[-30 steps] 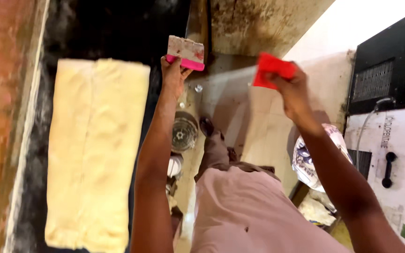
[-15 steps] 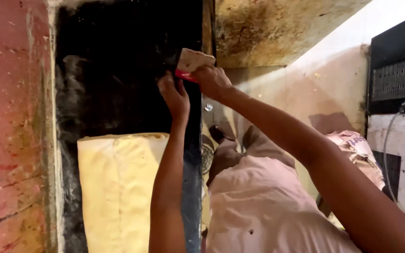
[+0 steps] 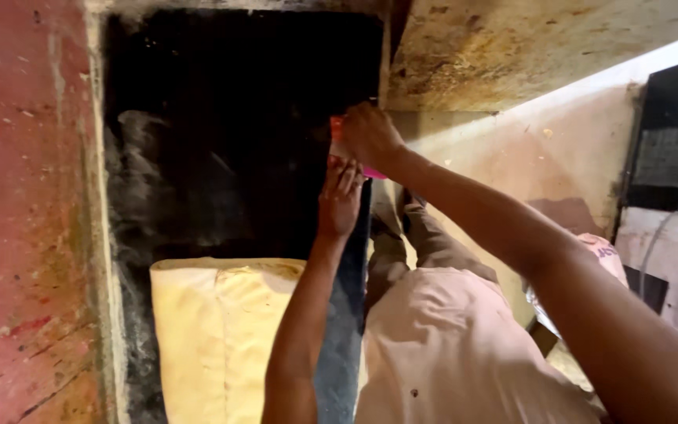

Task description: The person shapes dough rolls by flattening a block of dough, cutting it into strips and squares with a dough scraper, and then rolling each piece into a ball by hand before placing it on a metal tray.

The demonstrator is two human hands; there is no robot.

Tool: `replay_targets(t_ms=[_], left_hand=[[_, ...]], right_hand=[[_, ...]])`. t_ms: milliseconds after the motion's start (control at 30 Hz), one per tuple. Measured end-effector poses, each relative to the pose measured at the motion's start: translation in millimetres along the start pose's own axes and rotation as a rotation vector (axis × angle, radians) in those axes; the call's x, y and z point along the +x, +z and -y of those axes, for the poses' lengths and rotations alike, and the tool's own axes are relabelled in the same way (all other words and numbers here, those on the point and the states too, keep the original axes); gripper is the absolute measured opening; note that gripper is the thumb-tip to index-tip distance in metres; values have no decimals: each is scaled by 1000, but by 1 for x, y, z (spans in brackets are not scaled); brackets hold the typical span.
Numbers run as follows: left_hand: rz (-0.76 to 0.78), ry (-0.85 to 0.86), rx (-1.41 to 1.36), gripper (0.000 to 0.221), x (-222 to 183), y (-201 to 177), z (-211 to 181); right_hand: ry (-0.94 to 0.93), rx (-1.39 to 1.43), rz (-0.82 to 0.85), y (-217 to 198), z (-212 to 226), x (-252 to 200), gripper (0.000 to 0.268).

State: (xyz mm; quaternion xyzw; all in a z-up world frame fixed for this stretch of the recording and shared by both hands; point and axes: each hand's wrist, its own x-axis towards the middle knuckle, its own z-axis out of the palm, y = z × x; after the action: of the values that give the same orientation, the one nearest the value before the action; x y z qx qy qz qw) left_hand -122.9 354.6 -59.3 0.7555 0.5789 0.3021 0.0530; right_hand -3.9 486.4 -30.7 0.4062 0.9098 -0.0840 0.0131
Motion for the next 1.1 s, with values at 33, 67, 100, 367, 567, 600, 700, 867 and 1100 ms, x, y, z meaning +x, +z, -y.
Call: replay_targets(t_ms=[33,67,100,367,567,600,700,867,1100], left_hand=[[10,5,3,24,-2,0,0],[19,-64,-35,21,-3,2,-2],[16,-130,-75,18,1,6,-1],[24,-146,-100,27,-4,-1,-5],[68,-23,39,32,-6,-4,-1],[48,1,39,35,2,-1,2],[129,-123,-8,24,2,4,3],[50,-31,12,30,4,-2,0],[47,-36,35,36,11,-4,-4]], right_hand=[[36,7,-27,0,0,4,16],[43,17,-29,4,11,-10,16],[-47,2,-155,9,23,-32,14],[-89,-59,-231,23,22,-18,10],[91,-13,-128,-3,-16,-1,18],[32,-17,-207,-7,-15,-17,19],[-37,45,-215,-6,-2,-68,23],[34,-80,-211,18,-14,-42,24],[110,49,-154,26,-18,-31,24]])
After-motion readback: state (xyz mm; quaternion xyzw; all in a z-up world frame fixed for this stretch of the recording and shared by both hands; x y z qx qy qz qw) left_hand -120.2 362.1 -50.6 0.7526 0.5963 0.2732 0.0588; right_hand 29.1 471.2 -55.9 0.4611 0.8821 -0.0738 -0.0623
